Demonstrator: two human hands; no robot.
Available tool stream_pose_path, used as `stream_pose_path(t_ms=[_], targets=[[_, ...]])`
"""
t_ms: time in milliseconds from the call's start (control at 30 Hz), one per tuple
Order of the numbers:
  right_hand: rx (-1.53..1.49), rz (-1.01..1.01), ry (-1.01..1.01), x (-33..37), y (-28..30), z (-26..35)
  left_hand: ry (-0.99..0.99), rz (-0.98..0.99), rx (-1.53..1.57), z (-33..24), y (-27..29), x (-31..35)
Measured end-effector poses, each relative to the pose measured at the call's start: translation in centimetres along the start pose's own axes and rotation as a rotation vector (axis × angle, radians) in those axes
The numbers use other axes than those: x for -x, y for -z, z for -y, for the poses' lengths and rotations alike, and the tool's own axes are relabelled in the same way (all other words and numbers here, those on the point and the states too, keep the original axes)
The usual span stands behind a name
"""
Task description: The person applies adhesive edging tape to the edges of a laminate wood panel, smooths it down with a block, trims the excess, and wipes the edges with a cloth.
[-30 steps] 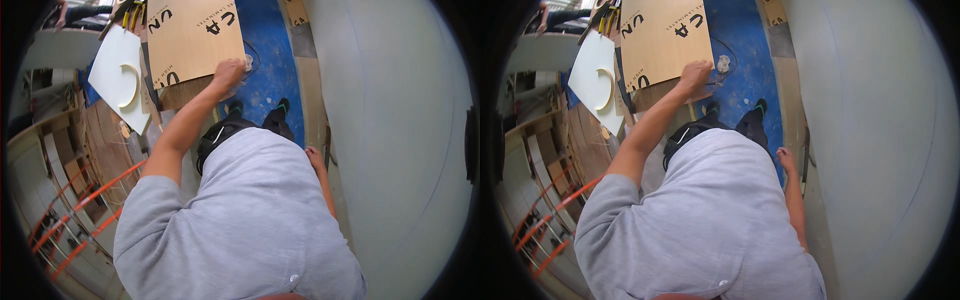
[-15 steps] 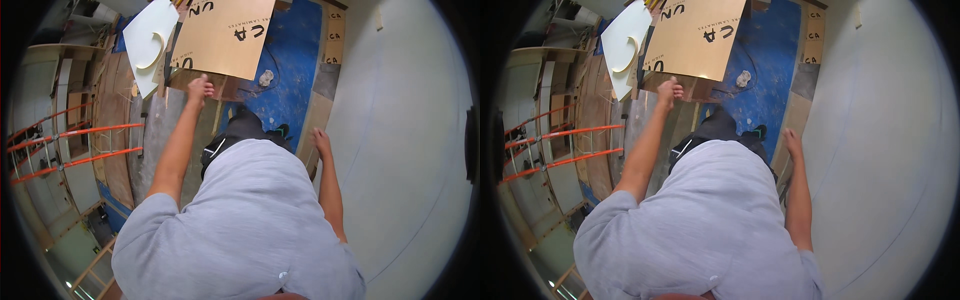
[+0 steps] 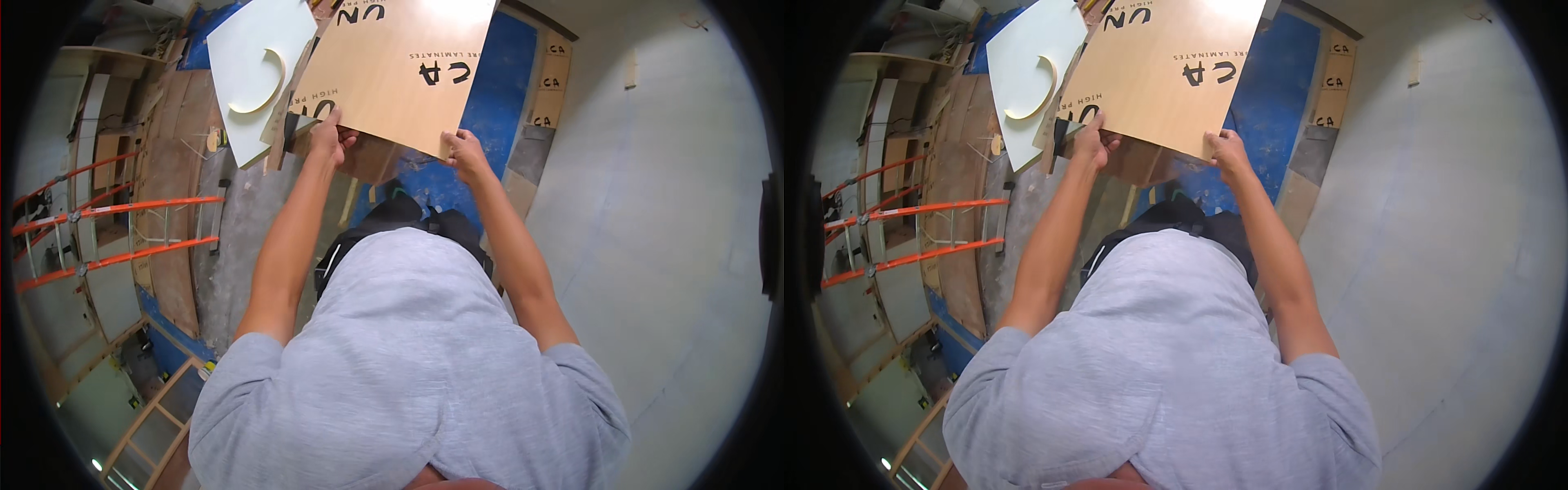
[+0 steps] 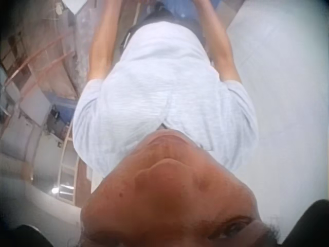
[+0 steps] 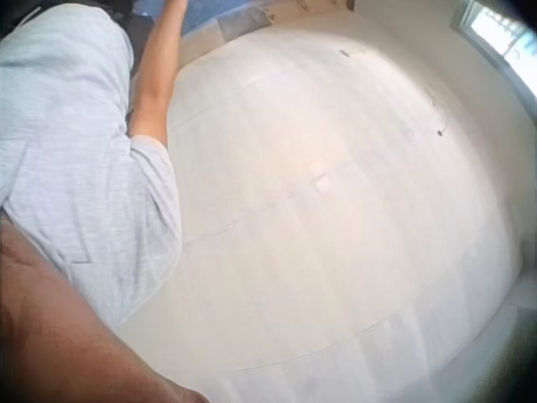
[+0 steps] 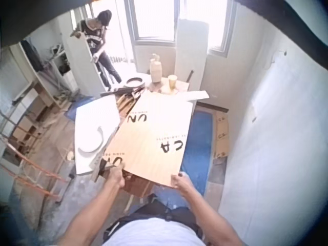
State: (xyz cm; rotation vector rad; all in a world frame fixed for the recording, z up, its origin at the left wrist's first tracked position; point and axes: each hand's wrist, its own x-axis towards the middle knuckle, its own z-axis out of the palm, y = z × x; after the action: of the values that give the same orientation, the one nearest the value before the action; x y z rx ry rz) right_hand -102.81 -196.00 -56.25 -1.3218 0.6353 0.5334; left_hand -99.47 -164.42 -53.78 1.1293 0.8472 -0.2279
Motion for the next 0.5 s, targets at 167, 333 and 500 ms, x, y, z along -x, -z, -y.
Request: stream_pose_path(t_ms=[167, 333, 500], targets=[[0.014, -0.023, 0.234, 9.0, -0.3, 12.1, -0.256, 0.265, 0.072, -9.1, -4.3, 7.2], [-0.049, 0.144, 0.349, 12.1, 1.3, 21.3, -0.43, 0.361, 0.111, -17.6, -10.7, 10.9], [-0.117, 0.2, 0.399, 12.9, 2.2, 27.5, -0.513, 0.309, 0.088, -23.2, -15.9, 12.7]])
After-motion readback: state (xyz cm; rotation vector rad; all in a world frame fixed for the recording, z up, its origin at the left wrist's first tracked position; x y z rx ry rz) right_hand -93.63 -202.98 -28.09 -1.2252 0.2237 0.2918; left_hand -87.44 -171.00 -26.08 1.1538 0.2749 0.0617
